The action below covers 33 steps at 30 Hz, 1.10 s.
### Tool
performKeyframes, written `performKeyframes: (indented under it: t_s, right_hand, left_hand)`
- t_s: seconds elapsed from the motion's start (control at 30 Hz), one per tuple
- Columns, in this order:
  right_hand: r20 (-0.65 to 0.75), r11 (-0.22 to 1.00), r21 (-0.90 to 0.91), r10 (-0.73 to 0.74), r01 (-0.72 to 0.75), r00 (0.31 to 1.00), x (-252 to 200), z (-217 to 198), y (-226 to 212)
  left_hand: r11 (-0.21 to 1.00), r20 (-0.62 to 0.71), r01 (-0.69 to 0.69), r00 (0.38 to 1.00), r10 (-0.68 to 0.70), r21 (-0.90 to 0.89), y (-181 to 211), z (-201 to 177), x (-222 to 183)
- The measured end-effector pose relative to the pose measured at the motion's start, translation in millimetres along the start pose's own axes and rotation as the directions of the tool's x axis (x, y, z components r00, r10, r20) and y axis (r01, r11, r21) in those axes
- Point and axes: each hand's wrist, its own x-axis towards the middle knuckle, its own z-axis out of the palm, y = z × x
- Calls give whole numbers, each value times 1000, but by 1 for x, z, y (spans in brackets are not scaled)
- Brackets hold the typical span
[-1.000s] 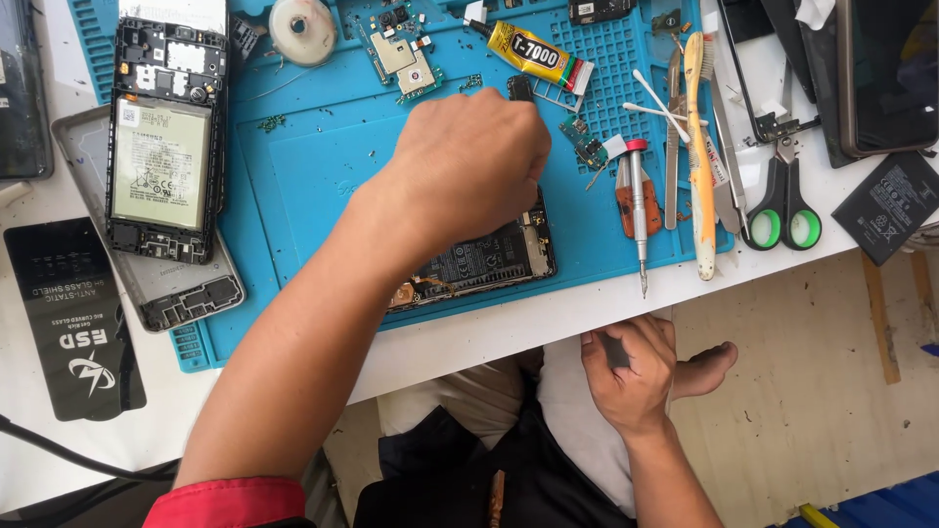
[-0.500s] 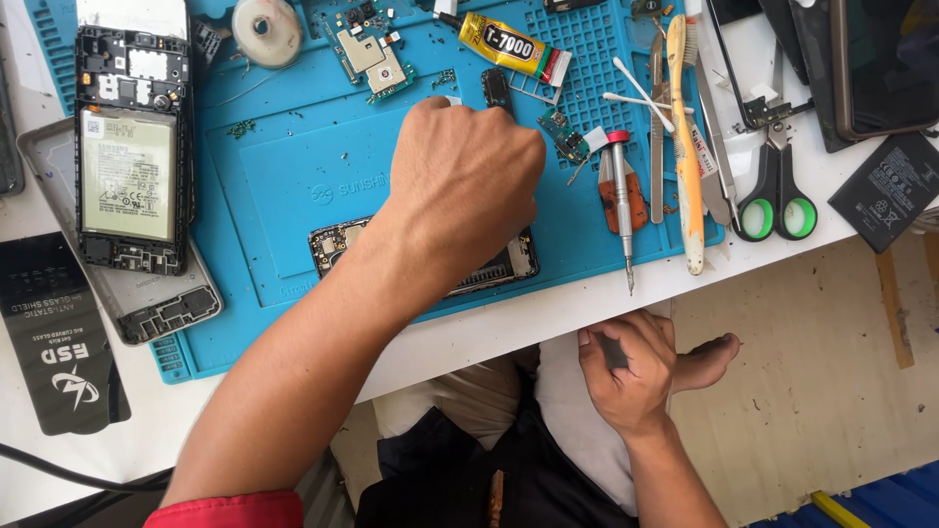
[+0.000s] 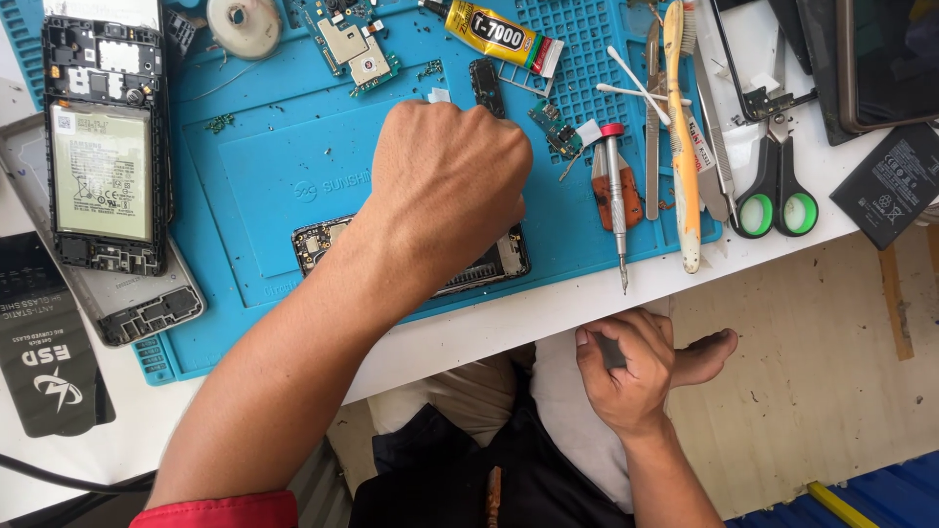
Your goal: Repairing a mobile phone by removing screws and seating internal components
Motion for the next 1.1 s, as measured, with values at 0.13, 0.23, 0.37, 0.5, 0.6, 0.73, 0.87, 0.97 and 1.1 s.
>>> performKeyframes:
  t_s: [0.13,0.23,0.37,0.5,0.6,0.73,0.87,0.97,1.1]
  right_hand:
    - [2,1000,4,7,-7,1000,-2,-2,1]
    - [1,1000,12,7,-7,1000,-2,-3,1]
    - [-2,1000,7,8,-8,1000,-3,-4,3]
    - [-7,1000,0,17,-17,1000,-5,-4,4]
    - [-11,1000,-6,11,-11,1000,-5,-5,3]
    - [-11,1000,1,16,-16,1000,-4,-6,2]
    - [-17,1000,1,21,-21,1000,-4,-6,1]
    - [-23,1000,4,22,-22,999,-4,-4,0]
    - [-29,1000,0,10,-10,1000,-4,-5,1]
  left_hand:
    - [1000,-19,19,1000,-19,0,2,2,-1]
    - [998,4,59,998,-59,-25,4,2,-3]
    - [998,-46,56,997,-56,-7,3,5,-4]
    - [997,-35,80,996,-80,-23,5,7,-5]
    - [994,-138,102,986,-97,28,11,11,-9]
    - [989,-118,146,982,-144,7,13,15,-12]
    - [992,-157,127,979,-129,-26,12,18,-14]
    - [991,-193,129,972,-132,-27,13,22,-16]
    - [993,-213,111,970,-114,-24,13,26,-17]
